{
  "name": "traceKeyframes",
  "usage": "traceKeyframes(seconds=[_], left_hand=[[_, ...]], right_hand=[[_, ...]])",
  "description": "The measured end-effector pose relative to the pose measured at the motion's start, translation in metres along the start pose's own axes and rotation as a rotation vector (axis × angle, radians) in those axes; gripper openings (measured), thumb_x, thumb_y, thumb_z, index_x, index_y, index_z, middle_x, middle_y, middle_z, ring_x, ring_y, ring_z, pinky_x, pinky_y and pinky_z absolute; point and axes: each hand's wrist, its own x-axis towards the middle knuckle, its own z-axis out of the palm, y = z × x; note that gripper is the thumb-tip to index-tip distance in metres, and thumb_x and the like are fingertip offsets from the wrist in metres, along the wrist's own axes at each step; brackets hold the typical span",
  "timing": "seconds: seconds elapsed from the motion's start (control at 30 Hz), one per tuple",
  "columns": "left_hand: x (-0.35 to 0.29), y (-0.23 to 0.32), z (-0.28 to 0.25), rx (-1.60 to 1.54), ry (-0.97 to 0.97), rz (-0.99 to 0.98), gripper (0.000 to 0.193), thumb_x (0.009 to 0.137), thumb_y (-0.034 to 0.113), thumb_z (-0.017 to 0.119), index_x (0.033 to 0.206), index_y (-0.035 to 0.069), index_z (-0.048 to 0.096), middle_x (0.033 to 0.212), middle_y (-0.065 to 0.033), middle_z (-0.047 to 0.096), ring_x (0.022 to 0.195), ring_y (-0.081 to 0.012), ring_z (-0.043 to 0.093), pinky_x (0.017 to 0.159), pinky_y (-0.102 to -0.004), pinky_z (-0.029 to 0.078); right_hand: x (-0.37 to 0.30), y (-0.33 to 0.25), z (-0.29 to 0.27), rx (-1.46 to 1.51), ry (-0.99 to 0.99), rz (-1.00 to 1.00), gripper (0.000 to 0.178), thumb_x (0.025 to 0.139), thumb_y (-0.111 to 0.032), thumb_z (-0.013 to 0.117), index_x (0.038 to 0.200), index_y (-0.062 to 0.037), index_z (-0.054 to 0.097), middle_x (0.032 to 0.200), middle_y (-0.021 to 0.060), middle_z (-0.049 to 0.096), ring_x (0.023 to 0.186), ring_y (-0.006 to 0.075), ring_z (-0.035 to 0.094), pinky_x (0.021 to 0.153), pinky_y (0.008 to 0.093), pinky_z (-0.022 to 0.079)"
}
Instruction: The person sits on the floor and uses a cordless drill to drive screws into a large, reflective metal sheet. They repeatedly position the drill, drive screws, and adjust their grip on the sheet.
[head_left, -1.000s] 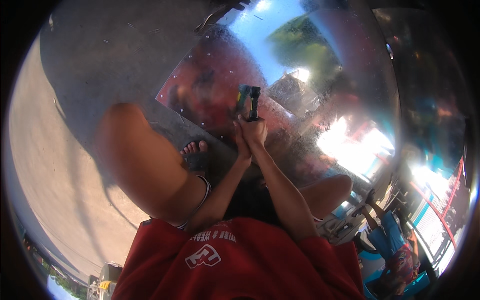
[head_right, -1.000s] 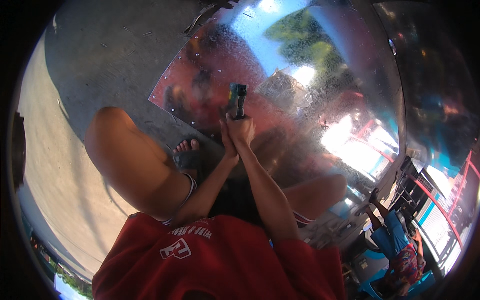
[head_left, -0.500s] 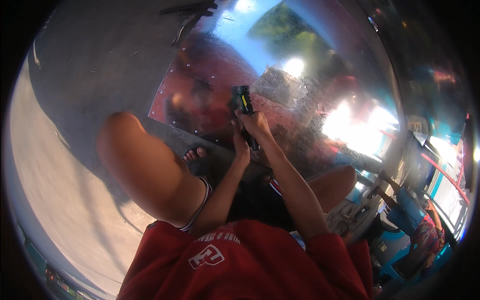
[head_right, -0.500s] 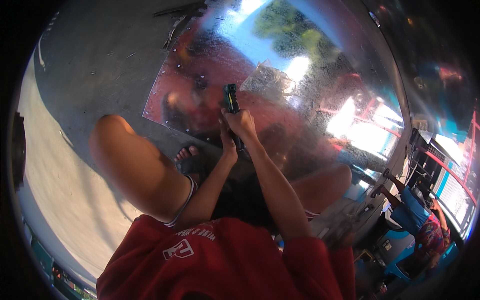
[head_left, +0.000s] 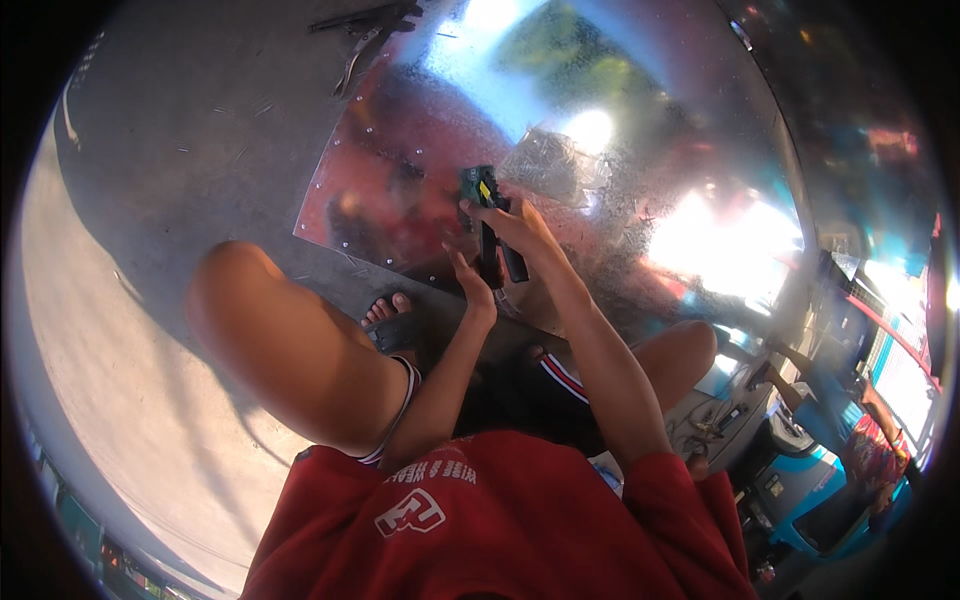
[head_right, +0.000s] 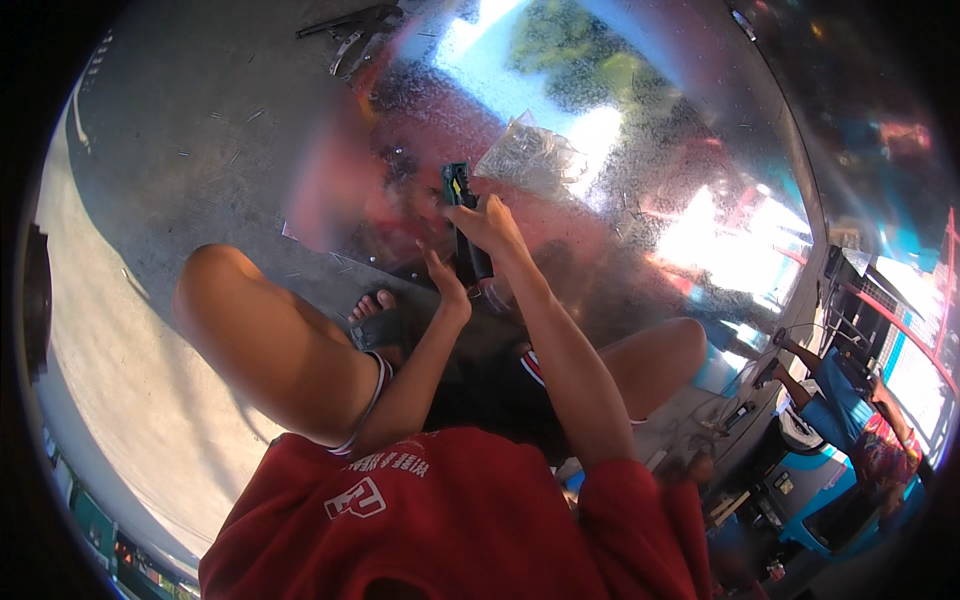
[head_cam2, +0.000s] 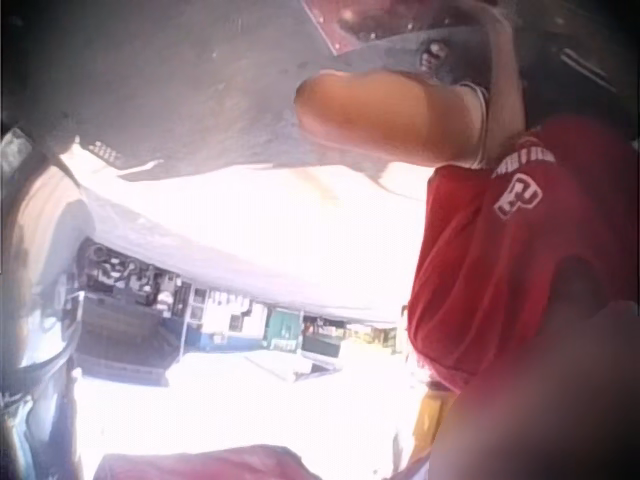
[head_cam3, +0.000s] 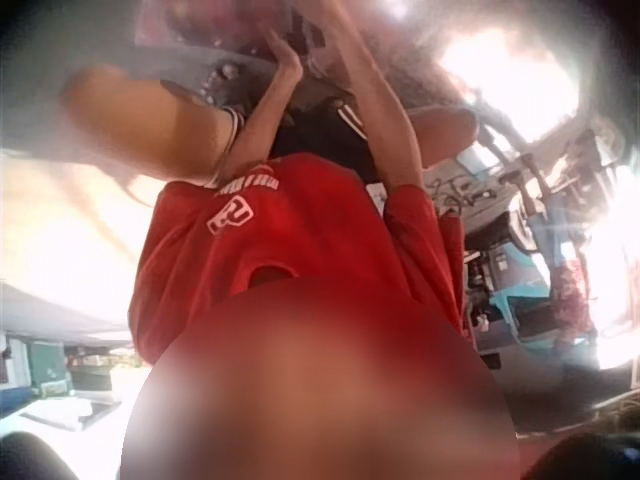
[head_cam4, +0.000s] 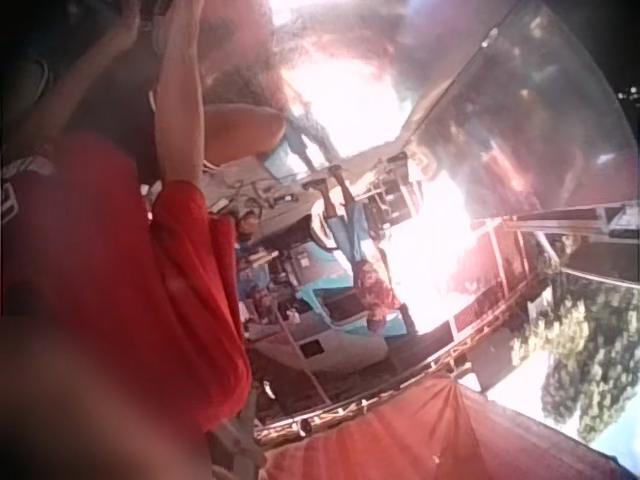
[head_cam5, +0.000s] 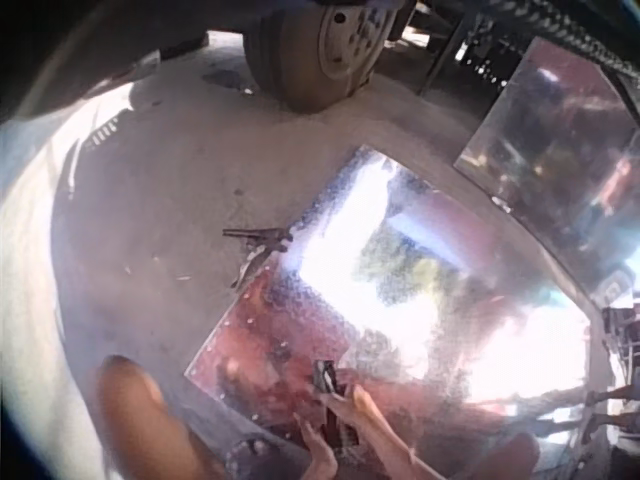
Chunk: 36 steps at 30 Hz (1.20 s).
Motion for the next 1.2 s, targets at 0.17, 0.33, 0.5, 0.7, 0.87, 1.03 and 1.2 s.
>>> traceKeyframes(seconds=[0.17, 0.33, 0.5, 0.7, 0.87, 1.03, 1.2], left_hand=[[0.002, 0.007, -0.003, 0.037, -0.061, -0.127, 0.075, 0.103, 0.064, 0.028, 0.151, 0.007, 0.035, 0.145, -0.0080, 0.047, 0.135, -0.0202, 0.044, 0.112, -0.0356, 0.033], [0.000, -0.002, -0.014, -0.053, -0.080, 0.063, 0.075, 0.103, 0.065, 0.026, 0.149, 0.006, 0.037, 0.144, -0.0083, 0.048, 0.134, -0.0198, 0.045, 0.112, -0.0351, 0.032], [0.007, 0.000, -0.019, -0.051, -0.071, -0.091, 0.077, 0.101, 0.068, 0.025, 0.144, 0.005, 0.042, 0.136, -0.0080, 0.053, 0.126, -0.0185, 0.050, 0.105, -0.0331, 0.037], [0.010, -0.001, -0.030, 0.298, -0.247, -0.076, 0.078, 0.101, 0.069, 0.025, 0.132, 0.003, 0.051, 0.121, -0.0082, 0.058, 0.120, -0.0174, 0.051, 0.103, -0.0332, 0.037], [0.004, -0.010, -0.015, 0.029, -0.205, -0.036, 0.074, 0.102, 0.067, 0.025, 0.132, 0.005, 0.051, 0.121, -0.0064, 0.056, 0.122, -0.0154, 0.049, 0.104, -0.0329, 0.037], [-0.005, -0.005, -0.003, -0.049, -0.065, 0.088, 0.071, 0.104, 0.063, 0.026, 0.142, 0.006, 0.043, 0.139, -0.0061, 0.048, 0.128, -0.0172, 0.046, 0.110, -0.0343, 0.033], [-0.009, -0.009, -0.002, 0.040, -0.180, 0.003, 0.064, 0.107, 0.055, 0.030, 0.140, 0.004, 0.048, 0.133, -0.0052, 0.055, 0.124, -0.0141, 0.050, 0.105, -0.0324, 0.037]], right_hand=[[-0.004, 0.012, 0.031, -0.092, 0.129, 0.128, 0.044, 0.074, -0.041, 0.077, 0.094, -0.0021, 0.074, 0.094, 0.0220, 0.073, 0.095, 0.0382, 0.070, 0.083, 0.0486, 0.055], [-0.001, 0.039, 0.073, -0.162, 0.253, -0.081, 0.029, 0.077, -0.033, 0.072, 0.095, -0.0098, 0.074, 0.089, 0.0201, 0.072, 0.089, 0.0421, 0.069, 0.079, 0.0508, 0.054], [0.005, 0.022, 0.041, -0.164, 0.123, -0.086, 0.037, 0.079, -0.037, 0.070, 0.095, -0.0046, 0.074, 0.084, 0.0200, 0.073, 0.084, 0.0388, 0.071, 0.076, 0.0479, 0.055], [0.011, 0.000, -0.004, -0.049, -0.056, 0.050, 0.058, 0.076, -0.052, 0.075, 0.089, 0.0053, 0.073, 0.093, 0.0216, 0.073, 0.092, 0.0312, 0.073, 0.075, 0.0425, 0.055], [-0.001, 0.007, 0.025, -0.134, 0.117, 0.126, 0.054, 0.073, -0.049, 0.080, 0.101, -0.0026, 0.075, 0.101, 0.0237, 0.072, 0.100, 0.0374, 0.070, 0.083, 0.0464, 0.055], [-0.005, 0.020, 0.053, -0.188, 0.268, -0.076, 0.028, 0.078, -0.032, 0.074, 0.096, -0.0108, 0.076, 0.088, 0.0198, 0.073, 0.088, 0.0422, 0.069, 0.080, 0.0510, 0.054], [0.003, 0.024, 0.035, -0.193, 0.177, -0.028, 0.035, 0.082, -0.035, 0.072, 0.085, -0.0001, 0.074, 0.082, 0.0222, 0.072, 0.084, 0.0401, 0.071, 0.076, 0.0483, 0.054]])
